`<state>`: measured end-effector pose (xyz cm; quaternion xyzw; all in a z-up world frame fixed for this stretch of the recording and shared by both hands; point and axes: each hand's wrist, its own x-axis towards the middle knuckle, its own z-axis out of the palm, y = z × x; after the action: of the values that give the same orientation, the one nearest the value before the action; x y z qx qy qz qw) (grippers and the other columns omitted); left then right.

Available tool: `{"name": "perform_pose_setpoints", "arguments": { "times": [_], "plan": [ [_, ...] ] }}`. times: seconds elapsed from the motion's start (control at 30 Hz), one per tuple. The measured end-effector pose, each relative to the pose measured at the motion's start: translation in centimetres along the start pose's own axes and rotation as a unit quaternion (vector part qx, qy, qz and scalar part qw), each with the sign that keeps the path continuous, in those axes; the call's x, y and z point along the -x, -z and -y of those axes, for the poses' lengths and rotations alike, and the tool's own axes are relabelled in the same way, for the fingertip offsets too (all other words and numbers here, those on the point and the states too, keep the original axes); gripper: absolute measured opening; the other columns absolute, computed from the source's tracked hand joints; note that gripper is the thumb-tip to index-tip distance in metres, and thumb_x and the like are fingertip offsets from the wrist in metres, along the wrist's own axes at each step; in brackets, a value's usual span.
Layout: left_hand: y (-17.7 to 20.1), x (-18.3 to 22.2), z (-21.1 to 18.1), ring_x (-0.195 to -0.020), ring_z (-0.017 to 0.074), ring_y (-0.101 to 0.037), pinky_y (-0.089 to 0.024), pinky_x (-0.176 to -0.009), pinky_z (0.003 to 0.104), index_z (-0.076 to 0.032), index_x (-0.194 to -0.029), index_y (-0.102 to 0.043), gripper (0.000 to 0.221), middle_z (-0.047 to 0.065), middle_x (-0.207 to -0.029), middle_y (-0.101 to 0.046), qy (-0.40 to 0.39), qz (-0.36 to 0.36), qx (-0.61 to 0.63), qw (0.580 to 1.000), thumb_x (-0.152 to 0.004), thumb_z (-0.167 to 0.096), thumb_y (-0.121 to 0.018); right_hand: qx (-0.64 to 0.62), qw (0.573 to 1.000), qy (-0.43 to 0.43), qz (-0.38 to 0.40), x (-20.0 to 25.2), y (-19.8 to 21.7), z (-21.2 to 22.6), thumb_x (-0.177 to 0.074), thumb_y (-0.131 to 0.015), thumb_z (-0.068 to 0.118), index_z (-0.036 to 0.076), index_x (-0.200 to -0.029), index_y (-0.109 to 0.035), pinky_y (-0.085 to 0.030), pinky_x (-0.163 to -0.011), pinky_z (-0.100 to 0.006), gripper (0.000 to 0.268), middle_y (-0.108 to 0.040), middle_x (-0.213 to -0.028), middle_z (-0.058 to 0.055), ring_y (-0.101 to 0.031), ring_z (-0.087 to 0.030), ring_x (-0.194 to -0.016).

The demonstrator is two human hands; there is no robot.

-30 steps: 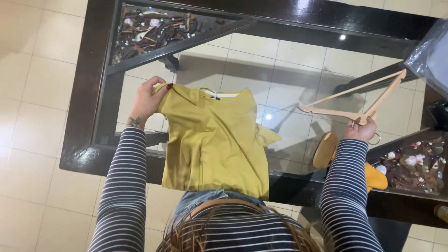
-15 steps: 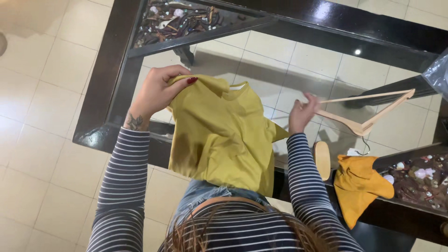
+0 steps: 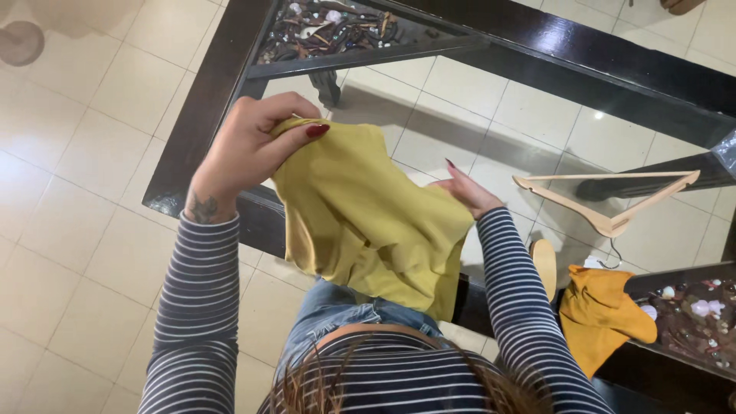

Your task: The person takes a grey shirt from a display table, places it on a hanger, and hangs it on a clothing rack; they then take a yellow shirt from the rack, place it on the table, and wipe both the shirt and the hanger with a cloth before putting the yellow shirt back on the rack.

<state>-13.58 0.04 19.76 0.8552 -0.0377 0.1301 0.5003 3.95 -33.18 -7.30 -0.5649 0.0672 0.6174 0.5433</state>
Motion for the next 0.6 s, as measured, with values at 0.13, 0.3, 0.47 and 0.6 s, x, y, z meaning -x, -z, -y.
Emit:
{"name": "perform_pose_setpoints", "arguments": {
  "times": [0.13, 0.3, 0.47, 0.6],
  "plan": [
    [3.5, 2.0, 2.8, -0.052, 0.0251, -0.065, -0.051, -0.061, 0.03, -0.012, -0.104, -0.071, 0.007, 0.011, -0.061, -0.067, -0.008, -0.002, -0.057, 0.998, -0.101, -0.015, -0.066, -0.143, 0.898, 0.407, 0.088, 2.4, 11.0, -4.0, -0.057, -0.079, 0.01, 0.007, -0.115, -0.051, -0.049, -0.071, -0.041, 0.065, -0.054, -0.097, -0.015, -0.06, -0.029, -0.084],
    [5.7, 2.5, 7.1, -0.055, 0.0308, -0.065, -0.052, -0.067, 0.037, -0.013, -0.11, -0.067, 0.013, 0.012, -0.063, -0.066, 0.01, 0.049, -0.07, 0.996, -0.105, -0.019, -0.057, 0.064, 0.939, 0.332, -0.06, 11.4, 0.9, -1.9, -0.034, -0.086, 0.041, 0.006, -0.147, -0.047, -0.049, -0.1, -0.058, 0.125, -0.057, -0.143, -0.026, -0.055, -0.044, -0.128],
    [5.9, 1.3, 8.2, -0.061, 0.0386, -0.063, -0.053, -0.074, 0.045, -0.017, -0.111, -0.062, 0.013, 0.015, -0.069, -0.067, 0.007, 0.111, -0.055, 0.992, -0.105, -0.023, -0.052, 0.229, 0.965, 0.109, 0.058, 11.7, -4.8, -3.0, -0.062, -0.093, 0.004, -0.007, -0.112, -0.079, -0.067, -0.067, -0.042, 0.053, -0.087, -0.093, -0.019, -0.081, -0.028, -0.068],
    [7.9, 1.4, 10.7, -0.065, 0.0369, -0.064, -0.05, -0.074, 0.043, -0.017, -0.113, -0.061, 0.014, 0.015, -0.072, -0.064, -0.015, 0.111, -0.063, 0.992, -0.107, -0.027, -0.053, 0.159, 0.953, 0.244, -0.089, 12.6, -5.7, -5.3, -0.064, -0.087, -0.001, -0.004, -0.106, -0.077, -0.063, -0.07, -0.042, 0.042, -0.082, -0.098, -0.014, -0.076, -0.026, -0.079]
  ]
}}
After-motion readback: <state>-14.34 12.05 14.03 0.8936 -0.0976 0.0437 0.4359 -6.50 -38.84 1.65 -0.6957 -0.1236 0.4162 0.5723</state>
